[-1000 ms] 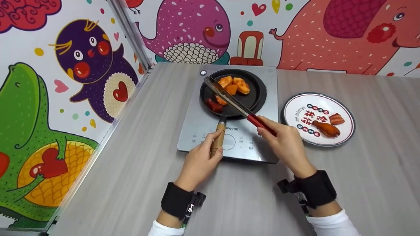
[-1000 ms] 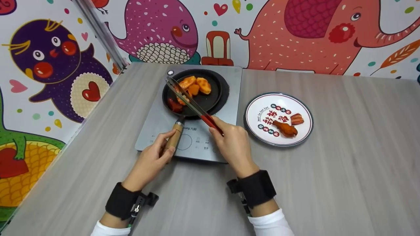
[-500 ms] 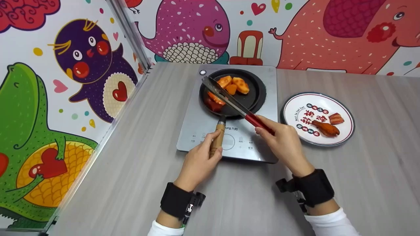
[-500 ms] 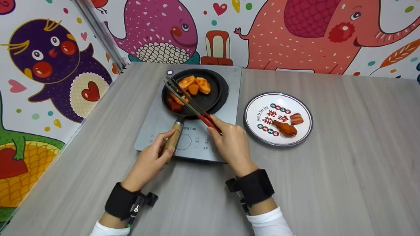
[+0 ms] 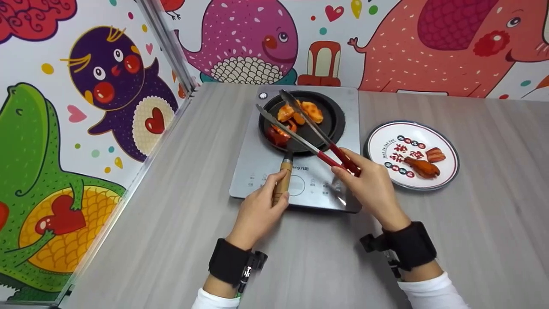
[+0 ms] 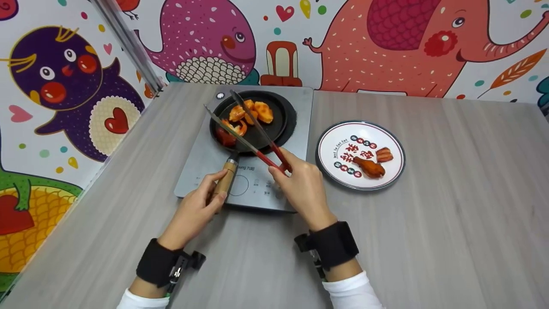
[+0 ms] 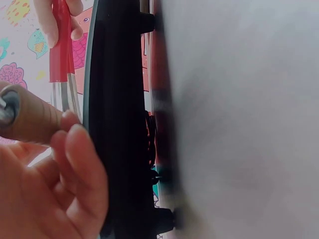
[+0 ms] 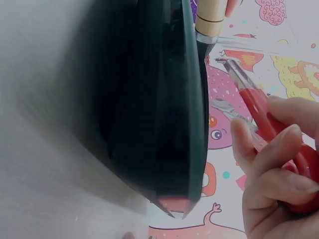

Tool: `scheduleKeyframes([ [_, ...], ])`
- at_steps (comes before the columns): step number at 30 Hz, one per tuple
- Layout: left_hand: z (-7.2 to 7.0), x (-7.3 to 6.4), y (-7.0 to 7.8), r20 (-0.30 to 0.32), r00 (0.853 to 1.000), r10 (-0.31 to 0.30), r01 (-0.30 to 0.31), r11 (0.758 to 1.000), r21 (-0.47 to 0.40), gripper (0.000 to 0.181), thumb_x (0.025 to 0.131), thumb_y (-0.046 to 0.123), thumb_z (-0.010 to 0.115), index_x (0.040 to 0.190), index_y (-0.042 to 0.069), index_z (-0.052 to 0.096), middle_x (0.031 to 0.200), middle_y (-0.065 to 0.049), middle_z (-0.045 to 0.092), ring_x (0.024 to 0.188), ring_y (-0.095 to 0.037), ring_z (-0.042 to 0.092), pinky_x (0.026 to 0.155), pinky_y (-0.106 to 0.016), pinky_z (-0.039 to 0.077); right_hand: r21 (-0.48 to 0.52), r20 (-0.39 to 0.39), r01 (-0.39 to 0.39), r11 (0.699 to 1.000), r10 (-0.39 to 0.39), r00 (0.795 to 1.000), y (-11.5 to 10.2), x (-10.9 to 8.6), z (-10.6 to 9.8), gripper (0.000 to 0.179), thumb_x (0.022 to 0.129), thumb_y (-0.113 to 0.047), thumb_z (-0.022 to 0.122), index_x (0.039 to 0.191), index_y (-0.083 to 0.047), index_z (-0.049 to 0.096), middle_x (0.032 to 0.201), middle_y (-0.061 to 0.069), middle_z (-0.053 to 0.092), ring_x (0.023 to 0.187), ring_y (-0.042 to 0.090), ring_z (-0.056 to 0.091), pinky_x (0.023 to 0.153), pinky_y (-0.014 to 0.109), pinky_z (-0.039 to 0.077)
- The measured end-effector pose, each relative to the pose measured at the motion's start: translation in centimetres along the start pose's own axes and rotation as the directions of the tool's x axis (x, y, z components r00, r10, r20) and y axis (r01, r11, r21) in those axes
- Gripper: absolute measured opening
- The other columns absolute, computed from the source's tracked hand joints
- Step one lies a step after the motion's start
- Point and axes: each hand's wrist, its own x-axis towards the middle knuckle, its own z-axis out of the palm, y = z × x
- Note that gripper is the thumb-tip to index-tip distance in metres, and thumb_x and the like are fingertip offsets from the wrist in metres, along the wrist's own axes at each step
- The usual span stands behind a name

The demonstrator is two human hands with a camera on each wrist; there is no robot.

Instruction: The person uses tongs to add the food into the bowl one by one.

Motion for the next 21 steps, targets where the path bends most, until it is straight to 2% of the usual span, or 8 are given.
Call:
scheduleKeyframes([
  [4,0.0,0.1,0.1,0.002,1.000,-0.006,0.006,1.000,-0.002,0.046,0.087,0.035,0.048,0.132,0.030,0.039,0.102,-0.008,0.064,0.077,-0.017,0.060,0.063,-0.033,0.045,0.017,0.009,-0.031,0.999,0.031,0.999,0.0,0.0,-0.2,0.054,0.080,-0.042,0.061,0.128,-0.019,0.050,0.086,0.007,0.062,0.062,0.016,0.050,0.048,0.027,0.037],
  [7,0.0,0.1,0.1,0.003,1.000,-0.002,0.002,1.000,0.000,0.046,0.087,0.035,0.048,0.132,0.030,0.038,0.102,-0.008,0.064,0.077,-0.017,0.060,0.062,-0.033,0.045,0.074,0.024,-0.075,0.994,0.073,0.997,-0.1,-0.1,-0.5,0.058,0.083,-0.044,0.057,0.134,-0.022,0.042,0.096,0.011,0.060,0.071,0.020,0.052,0.056,0.030,0.039],
  [10,-0.1,0.2,0.1,-0.003,1.000,0.003,-0.003,1.000,0.005,0.046,0.087,0.035,0.048,0.132,0.030,0.039,0.101,-0.008,0.064,0.076,-0.016,0.059,0.061,-0.033,0.045,0.195,0.040,-0.128,0.972,0.123,0.992,-0.2,-0.1,-0.8,0.055,0.085,-0.045,0.053,0.135,-0.026,0.040,0.102,0.011,0.057,0.075,0.022,0.052,0.059,0.032,0.040],
  [12,-0.1,0.2,0.1,-0.006,1.000,0.004,-0.004,1.000,0.006,0.045,0.087,0.035,0.048,0.131,0.029,0.039,0.101,-0.007,0.064,0.075,-0.016,0.059,0.061,-0.034,0.045,0.329,0.048,-0.151,0.932,0.143,0.989,-0.3,-0.2,-1.1,0.050,0.088,-0.041,0.050,0.134,-0.027,0.040,0.094,0.014,0.056,0.067,0.023,0.050,0.056,0.030,0.040],
  [13,-0.1,0.2,0.1,-0.006,1.000,0.004,-0.004,1.000,0.005,0.045,0.087,0.035,0.048,0.131,0.029,0.039,0.100,-0.007,0.064,0.075,-0.016,0.059,0.061,-0.034,0.045,0.404,0.053,-0.157,0.901,0.148,0.987,-0.3,-0.2,-1.2,0.047,0.089,-0.039,0.049,0.134,-0.027,0.041,0.088,0.015,0.055,0.062,0.023,0.049,0.051,0.029,0.039],
  [15,-0.1,0.2,0.0,-0.003,1.000,-0.001,0.001,1.000,0.002,0.045,0.087,0.035,0.048,0.131,0.029,0.039,0.100,-0.007,0.064,0.075,-0.016,0.059,0.061,-0.034,0.045,0.554,0.065,-0.155,0.818,0.142,0.988,-0.3,-0.2,-1.5,0.042,0.091,-0.033,0.048,0.132,-0.026,0.042,0.078,0.016,0.051,0.052,0.022,0.044,0.041,0.027,0.034],
  [18,0.0,0.2,-0.1,0.009,1.000,-0.007,0.007,1.000,-0.004,0.046,0.087,0.035,0.048,0.132,0.029,0.039,0.101,-0.007,0.064,0.077,-0.017,0.060,0.062,-0.034,0.045,0.746,0.093,-0.119,0.655,0.074,0.993,-0.2,-0.3,-2.0,0.040,0.094,-0.023,0.044,0.133,-0.015,0.041,0.076,0.016,0.050,0.048,0.019,0.044,0.036,0.028,0.028],
  [21,0.0,0.1,-0.2,0.019,1.000,-0.012,0.012,1.000,-0.003,0.046,0.088,0.036,0.047,0.132,0.029,0.038,0.102,-0.007,0.064,0.079,-0.018,0.060,0.064,-0.034,0.046,0.863,0.131,-0.115,0.492,0.003,0.991,0.0,-0.6,-2.4,0.037,0.096,-0.016,0.038,0.130,-0.002,0.039,0.081,0.016,0.052,0.053,0.019,0.049,0.037,0.026,0.029],
])
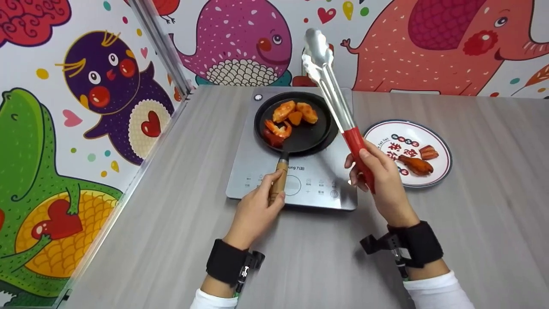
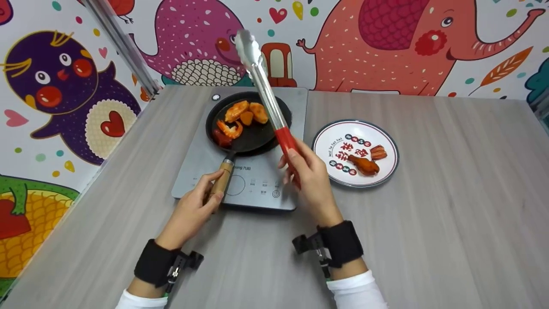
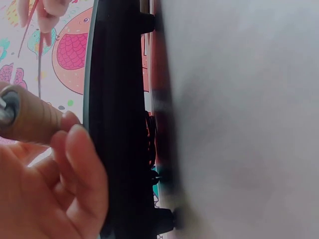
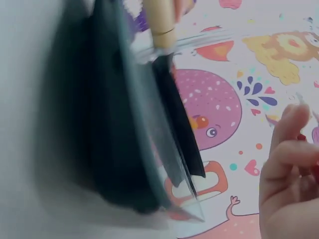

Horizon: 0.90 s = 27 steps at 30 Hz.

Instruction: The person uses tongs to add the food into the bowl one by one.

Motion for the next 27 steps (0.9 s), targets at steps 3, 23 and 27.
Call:
scheduleKeyframes([
  [3,0.0,0.0,0.0,0.000,1.000,-0.001,0.001,1.000,-0.005,0.046,0.088,0.036,0.047,0.132,0.029,0.038,0.102,-0.008,0.064,0.079,-0.018,0.060,0.064,-0.034,0.046,0.155,0.052,-0.016,0.988,0.008,0.999,-0.2,-0.3,-0.2,0.034,0.097,-0.013,0.031,0.127,0.003,0.037,0.088,0.016,0.053,0.061,0.020,0.051,0.042,0.023,0.035],
  [23,0.0,0.0,0.0,-0.016,1.000,-0.006,0.006,1.000,-0.011,0.045,0.088,0.035,0.047,0.132,0.031,0.038,0.106,-0.006,0.063,0.080,-0.016,0.059,0.064,-0.035,0.045,0.515,0.390,-0.106,0.850,-0.123,0.912,-1.4,-4.1,-3.0,0.051,0.080,-0.001,0.018,0.131,0.002,0.022,0.089,0.016,0.052,0.061,0.022,0.044,0.055,0.027,0.044],
  [27,0.1,-0.1,0.0,-0.013,1.000,0.000,0.000,1.000,-0.011,0.046,0.088,0.036,0.047,0.132,0.030,0.039,0.105,-0.007,0.063,0.079,-0.016,0.059,0.064,-0.035,0.045,0.510,0.356,-0.055,0.859,-0.152,0.922,-1.9,-5.2,-5.1,0.053,0.077,0.004,0.013,0.129,0.004,0.022,0.095,0.021,0.050,0.062,0.025,0.040,0.050,0.029,0.037],
])
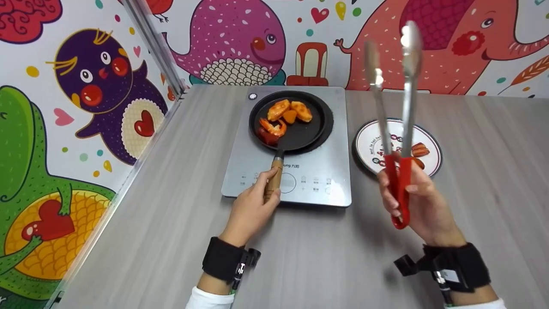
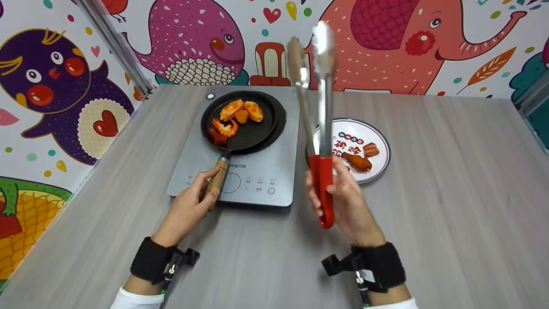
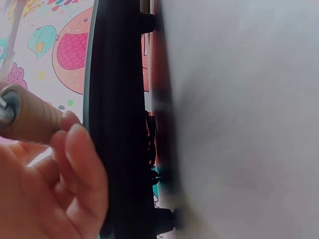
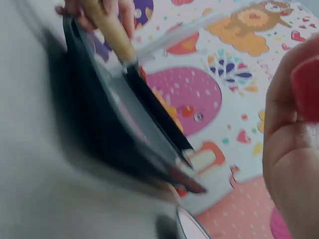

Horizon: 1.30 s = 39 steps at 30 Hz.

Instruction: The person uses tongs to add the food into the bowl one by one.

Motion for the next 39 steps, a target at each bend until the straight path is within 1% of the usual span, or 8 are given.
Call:
scheduleKeyframes([
  [7,0.1,0.1,-0.1,0.003,1.000,0.004,-0.004,1.000,-0.012,0.046,0.088,0.035,0.047,0.132,0.030,0.039,0.109,-0.007,0.061,0.084,-0.016,0.059,0.068,-0.036,0.045,-0.033,-0.074,0.041,0.999,-0.044,0.996,-2.9,-3.1,-1.6,0.041,0.086,-0.002,0.007,0.122,0.004,0.025,0.091,0.023,0.047,0.061,0.029,0.034,0.052,0.036,0.023],
  [13,0.0,0.1,-0.3,0.009,1.000,-0.004,0.004,1.000,-0.015,0.046,0.088,0.035,0.047,0.133,0.031,0.038,0.109,-0.008,0.061,0.082,-0.015,0.058,0.067,-0.035,0.045,-0.229,-0.206,0.013,0.973,-0.062,0.977,-5.2,-6.2,-2.5,0.038,0.097,-0.014,0.007,0.123,0.003,0.029,0.086,0.022,0.046,0.059,0.028,0.038,0.048,0.037,0.023],
  [17,0.0,0.1,-0.3,0.003,1.000,-0.010,0.010,1.000,-0.021,0.046,0.088,0.034,0.048,0.132,0.032,0.038,0.107,-0.007,0.062,0.079,-0.015,0.058,0.065,-0.033,0.045,-0.361,-0.302,-0.032,0.932,-0.084,0.950,-6.6,-7.7,-2.9,0.035,0.099,-0.016,0.013,0.124,0.000,0.030,0.086,0.021,0.048,0.059,0.027,0.042,0.045,0.037,0.029],
  [21,0.0,0.0,-0.2,-0.005,1.000,-0.001,0.001,1.000,-0.024,0.045,0.088,0.033,0.048,0.132,0.031,0.039,0.104,-0.007,0.063,0.075,-0.013,0.057,0.062,-0.032,0.045,-0.500,-0.388,-0.103,0.860,-0.117,0.914,-7.6,-8.8,-3.1,0.027,0.099,-0.012,0.018,0.119,0.000,0.031,0.082,0.019,0.049,0.056,0.026,0.042,0.043,0.036,0.031],
  [28,0.1,0.0,-0.2,-0.015,1.000,0.024,-0.024,0.999,-0.023,0.045,0.088,0.032,0.048,0.132,0.030,0.039,0.104,-0.006,0.063,0.074,-0.012,0.057,0.060,-0.030,0.044,-0.665,-0.553,-0.295,0.686,-0.186,0.812,-8.7,-10.1,-3.2,0.032,0.095,-0.004,0.034,0.127,-0.003,0.032,0.085,0.015,0.056,0.059,0.022,0.050,0.048,0.028,0.044],
  [33,0.0,0.0,-0.2,-0.019,0.999,0.028,-0.028,0.999,-0.026,0.045,0.088,0.031,0.048,0.132,0.030,0.039,0.106,-0.007,0.062,0.076,-0.013,0.058,0.062,-0.031,0.045,-0.742,-0.575,-0.389,0.545,-0.221,0.788,-8.9,-10.3,-3.7,0.031,0.094,-0.009,0.043,0.123,0.002,0.042,0.091,0.012,0.059,0.066,0.019,0.055,0.054,0.023,0.045],
  [37,0.0,0.0,-0.2,-0.012,1.000,0.025,-0.026,0.999,-0.026,0.045,0.088,0.031,0.048,0.132,0.029,0.039,0.106,-0.007,0.062,0.077,-0.013,0.058,0.063,-0.032,0.046,-0.772,-0.564,-0.392,0.500,-0.255,0.786,-9.0,-10.0,-3.9,0.034,0.092,-0.007,0.045,0.125,0.001,0.043,0.101,0.009,0.060,0.075,0.017,0.057,0.064,0.018,0.045],
  [39,0.0,0.0,-0.2,-0.008,1.000,0.021,-0.021,0.999,-0.030,0.045,0.088,0.032,0.048,0.132,0.029,0.039,0.108,-0.007,0.062,0.080,-0.014,0.058,0.065,-0.032,0.046,-0.803,-0.553,-0.421,0.421,-0.264,0.790,-9.2,-9.7,-3.8,0.037,0.092,-0.005,0.044,0.129,-0.003,0.040,0.102,0.008,0.058,0.076,0.014,0.057,0.066,0.016,0.044],
])
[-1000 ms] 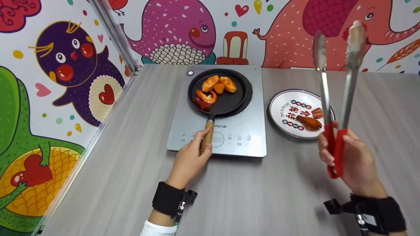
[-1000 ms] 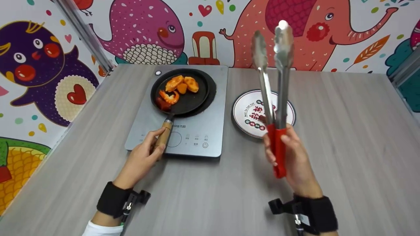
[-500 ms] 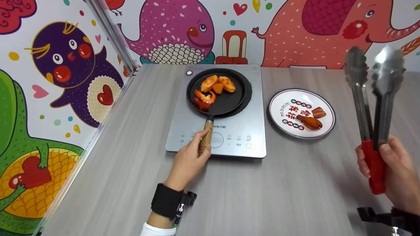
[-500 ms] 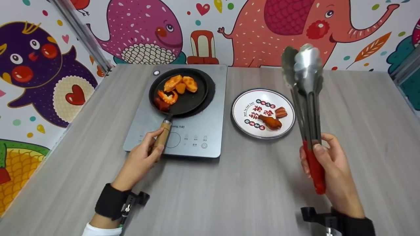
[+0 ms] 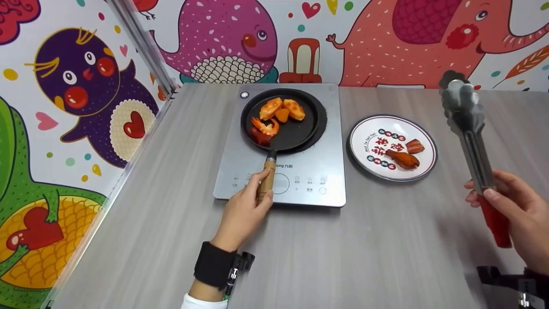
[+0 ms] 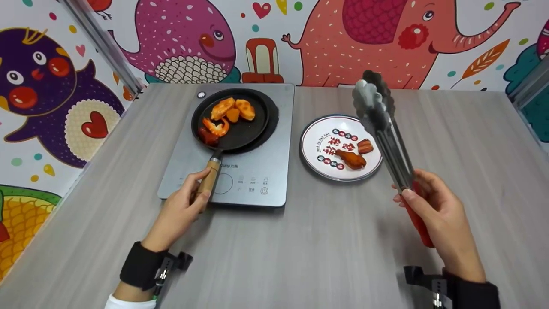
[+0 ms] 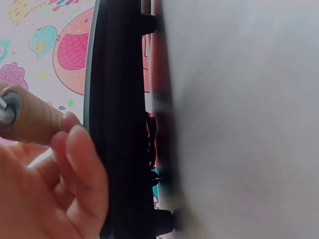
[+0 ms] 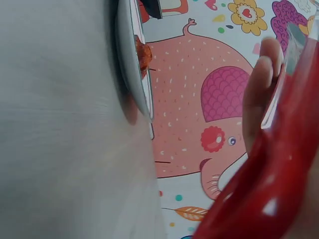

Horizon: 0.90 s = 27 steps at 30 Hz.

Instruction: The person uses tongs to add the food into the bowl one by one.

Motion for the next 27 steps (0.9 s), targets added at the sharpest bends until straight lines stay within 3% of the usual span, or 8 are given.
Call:
scheduleKeyframes([
  [1,0.0,0.0,0.0,0.001,1.000,-0.002,0.002,1.000,-0.002,0.045,0.088,0.032,0.048,0.132,0.029,0.039,0.108,-0.007,0.062,0.080,-0.014,0.059,0.065,-0.032,0.046,0.002,0.006,0.013,1.000,-0.013,1.000,-0.1,0.2,0.0,0.038,0.092,-0.003,0.043,0.130,-0.003,0.039,0.100,0.009,0.056,0.075,0.015,0.056,0.065,0.017,0.044],
  [5,-0.2,0.1,0.1,0.006,1.000,-0.007,0.007,1.000,-0.008,0.045,0.088,0.033,0.048,0.132,0.030,0.039,0.109,-0.007,0.061,0.081,-0.014,0.058,0.065,-0.033,0.046,-0.221,0.018,0.014,0.975,-0.010,1.000,-0.9,0.8,-0.4,0.040,0.092,-0.004,0.041,0.131,-0.013,0.036,0.092,0.006,0.051,0.064,0.013,0.050,0.053,0.021,0.042],
  [7,-0.2,0.1,0.1,0.006,1.000,-0.009,0.009,1.000,-0.009,0.045,0.088,0.033,0.048,0.132,0.031,0.038,0.109,-0.007,0.061,0.081,-0.014,0.058,0.065,-0.033,0.046,-0.266,0.018,0.003,0.964,0.002,1.000,-1.2,1.2,-0.9,0.036,0.092,-0.006,0.044,0.127,-0.015,0.039,0.082,0.005,0.050,0.056,0.015,0.047,0.045,0.024,0.038],
  [12,-0.1,0.0,0.2,0.017,1.000,-0.022,0.022,1.000,-0.011,0.045,0.088,0.034,0.049,0.132,0.033,0.037,0.109,-0.005,0.061,0.078,-0.013,0.057,0.063,-0.032,0.045,-0.475,-0.026,0.012,0.880,-0.028,0.999,-1.7,2.2,-2.4,0.023,0.088,-0.014,0.055,0.109,-0.022,0.050,0.063,0.001,0.044,0.045,0.013,0.039,0.038,0.026,0.028],
  [15,-0.1,0.0,0.2,0.023,1.000,-0.021,0.021,1.000,-0.010,0.046,0.088,0.034,0.048,0.133,0.034,0.037,0.108,-0.004,0.061,0.077,-0.012,0.057,0.063,-0.031,0.044,-0.583,-0.054,0.014,0.813,-0.056,0.997,-1.7,2.7,-3.1,0.020,0.084,-0.019,0.061,0.103,-0.017,0.054,0.063,0.000,0.044,0.046,0.011,0.038,0.039,0.023,0.028],
  [19,-0.3,0.2,0.3,0.016,1.000,-0.015,0.015,1.000,-0.010,0.046,0.088,0.035,0.049,0.133,0.034,0.037,0.108,-0.004,0.061,0.079,-0.012,0.057,0.064,-0.032,0.045,-0.653,-0.088,-0.025,0.757,-0.043,0.995,-1.3,3.0,-3.8,0.031,0.079,-0.023,0.068,0.099,-0.002,0.057,0.063,0.000,0.048,0.047,0.008,0.038,0.040,0.021,0.029],
  [23,-0.2,0.2,0.2,0.014,1.000,-0.018,0.018,0.999,-0.026,0.045,0.089,0.035,0.049,0.132,0.035,0.037,0.113,-0.004,0.059,0.082,-0.012,0.057,0.067,-0.032,0.045,-0.675,-0.042,-0.057,0.736,0.038,0.998,-0.8,3.5,-3.7,0.041,0.077,-0.026,0.069,0.099,0.006,0.056,0.066,0.006,0.049,0.049,0.007,0.036,0.041,0.022,0.028],
  [27,-0.2,0.0,0.1,0.015,0.999,-0.030,0.031,0.999,-0.032,0.045,0.088,0.035,0.049,0.132,0.036,0.037,0.116,-0.003,0.058,0.084,-0.011,0.057,0.067,-0.031,0.046,-0.736,0.031,-0.055,0.675,0.115,0.993,0.0,3.8,-3.5,0.050,0.075,-0.035,0.070,0.098,0.006,0.055,0.065,0.007,0.049,0.050,0.007,0.036,0.042,0.024,0.028],
])
